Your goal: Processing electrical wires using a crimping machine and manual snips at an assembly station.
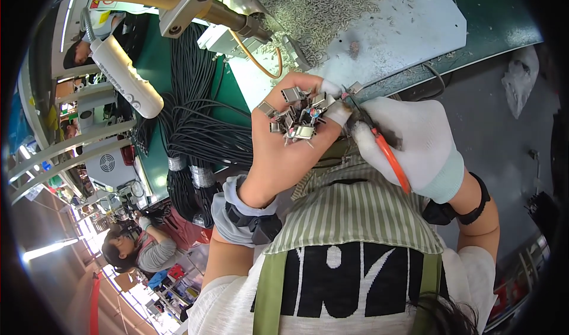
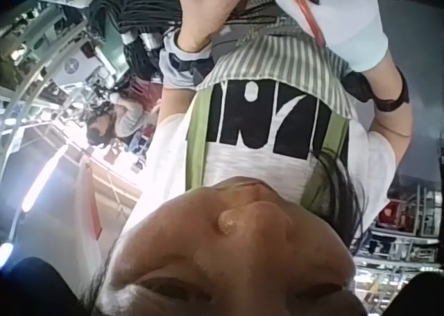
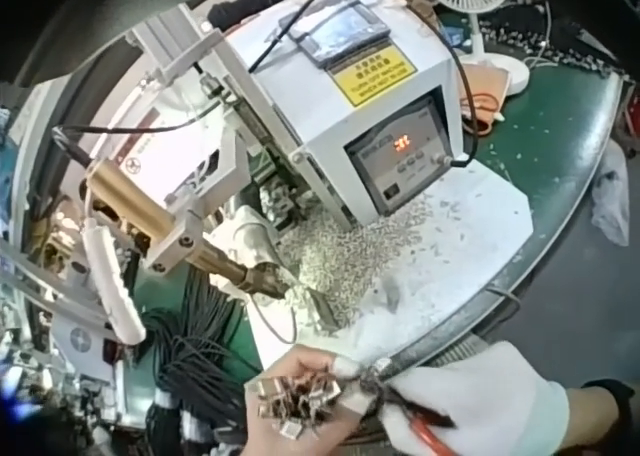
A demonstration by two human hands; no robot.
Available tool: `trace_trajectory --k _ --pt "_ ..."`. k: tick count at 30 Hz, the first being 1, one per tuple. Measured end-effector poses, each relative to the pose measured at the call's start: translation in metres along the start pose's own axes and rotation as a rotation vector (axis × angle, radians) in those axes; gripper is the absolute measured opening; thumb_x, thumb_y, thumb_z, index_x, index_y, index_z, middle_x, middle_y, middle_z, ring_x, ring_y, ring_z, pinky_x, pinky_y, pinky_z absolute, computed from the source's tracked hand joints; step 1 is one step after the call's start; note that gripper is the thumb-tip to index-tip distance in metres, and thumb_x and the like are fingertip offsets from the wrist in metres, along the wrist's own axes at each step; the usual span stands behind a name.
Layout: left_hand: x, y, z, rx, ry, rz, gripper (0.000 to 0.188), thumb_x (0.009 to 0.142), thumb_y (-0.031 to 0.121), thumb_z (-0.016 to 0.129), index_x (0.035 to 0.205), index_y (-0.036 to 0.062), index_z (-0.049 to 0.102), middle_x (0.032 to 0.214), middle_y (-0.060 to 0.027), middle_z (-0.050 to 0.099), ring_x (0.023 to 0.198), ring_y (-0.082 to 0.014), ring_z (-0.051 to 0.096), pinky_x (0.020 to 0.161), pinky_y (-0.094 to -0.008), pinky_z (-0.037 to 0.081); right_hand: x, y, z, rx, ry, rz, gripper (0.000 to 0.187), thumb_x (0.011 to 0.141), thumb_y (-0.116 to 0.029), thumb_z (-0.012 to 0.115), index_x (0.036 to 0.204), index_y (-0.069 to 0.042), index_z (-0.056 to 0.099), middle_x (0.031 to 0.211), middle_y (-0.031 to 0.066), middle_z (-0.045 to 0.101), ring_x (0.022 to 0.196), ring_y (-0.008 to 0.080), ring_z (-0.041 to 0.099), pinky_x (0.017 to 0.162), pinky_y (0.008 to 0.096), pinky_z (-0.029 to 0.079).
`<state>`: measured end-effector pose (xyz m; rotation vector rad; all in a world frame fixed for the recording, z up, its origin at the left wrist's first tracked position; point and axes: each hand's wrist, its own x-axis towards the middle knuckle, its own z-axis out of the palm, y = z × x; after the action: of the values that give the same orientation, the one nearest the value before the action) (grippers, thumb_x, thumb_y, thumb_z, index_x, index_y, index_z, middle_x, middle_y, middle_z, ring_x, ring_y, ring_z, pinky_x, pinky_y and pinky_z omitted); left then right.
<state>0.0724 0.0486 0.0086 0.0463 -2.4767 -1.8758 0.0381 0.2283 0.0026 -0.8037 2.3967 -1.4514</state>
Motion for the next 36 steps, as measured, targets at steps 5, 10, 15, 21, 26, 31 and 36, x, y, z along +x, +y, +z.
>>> trace_trajectory --k 5,10,15,21,26,31,36 --pt "0.0 -0.006 0.0 0.196 -0.049 0.081 0.022 0.076 -0.004 0.07 0.093 -0.0004 0.057 0.076 0.0003 0.061 0.065 -0.0031 0.054 0.057 -0.0197 0.043 0.001 0.006 0.005 -0.311 0.284 -0.189 0.008 0.076 -0.009 0.065 0.079 -0.003 0.061 0.058 0.0118 0.053 0.047 0.0265 0.052 0.047 0.0312 0.042" --pt "0.002 0.005 0.004 -0.07 -0.013 -0.219 0.018 0.08 -0.001 0.066 0.094 -0.0007 0.056 0.071 0.0001 0.058 0.057 -0.0044 0.049 0.051 -0.0204 0.038 0.005 0.007 -0.006 0.07 -0.05 0.026 0.012 0.078 -0.013 0.063 0.079 -0.001 0.06 0.058 0.013 0.053 0.048 0.0261 0.053 0.049 0.0313 0.042" --pt "-0.002 -0.026 -0.024 -0.483 -0.088 -0.531 0.016 0.084 0.004 0.063 0.097 0.0009 0.055 0.068 0.0 0.052 0.053 -0.0072 0.044 0.048 -0.0224 0.034 0.004 0.019 0.0 0.216 -0.171 0.106 0.019 0.081 -0.018 0.06 0.079 0.001 0.059 0.059 0.0156 0.053 0.052 0.0299 0.054 0.051 0.0339 0.042" --pt "0.008 -0.056 -0.063 -0.839 0.203 -0.58 0.018 0.083 0.003 0.063 0.097 0.0022 0.052 0.071 -0.0026 0.053 0.056 -0.01 0.046 0.053 -0.0251 0.038 0.03 0.033 0.003 0.132 -0.075 0.13 0.022 0.083 -0.019 0.059 0.075 0.001 0.056 0.058 0.0164 0.05 0.051 0.0308 0.054 0.051 0.0351 0.042" --pt "0.047 -0.058 -0.064 -0.808 0.098 -0.504 0.017 0.084 0.002 0.061 0.097 0.0033 0.051 0.074 -0.0042 0.055 0.057 -0.0117 0.048 0.055 -0.0276 0.041 0.087 0.053 0.022 0.1 -0.02 -0.153 0.029 0.089 -0.024 0.056 0.07 -0.002 0.053 0.053 0.0022 0.051 0.04 0.0085 0.049 0.04 0.0232 0.039" --pt "0.064 -0.064 -0.068 -0.519 -0.008 -0.426 0.015 0.082 0.004 0.064 0.093 0.0033 0.055 0.075 -0.0034 0.057 0.061 -0.0122 0.053 0.058 -0.0276 0.044 0.12 0.038 0.027 0.267 -0.158 0.102 0.029 0.088 -0.024 0.058 0.071 -0.001 0.052 0.053 0.0029 0.051 0.04 0.0094 0.049 0.037 0.024 0.039" --pt "0.073 -0.054 -0.065 -0.209 -0.005 -0.292 0.016 0.075 0.005 0.068 0.087 0.0011 0.058 0.075 -0.0023 0.059 0.065 -0.0084 0.054 0.059 -0.0242 0.045 0.124 0.038 0.021 0.519 -0.287 0.266 0.029 0.087 -0.024 0.058 0.072 0.001 0.052 0.052 0.0039 0.051 0.039 0.0102 0.05 0.036 0.0247 0.038"
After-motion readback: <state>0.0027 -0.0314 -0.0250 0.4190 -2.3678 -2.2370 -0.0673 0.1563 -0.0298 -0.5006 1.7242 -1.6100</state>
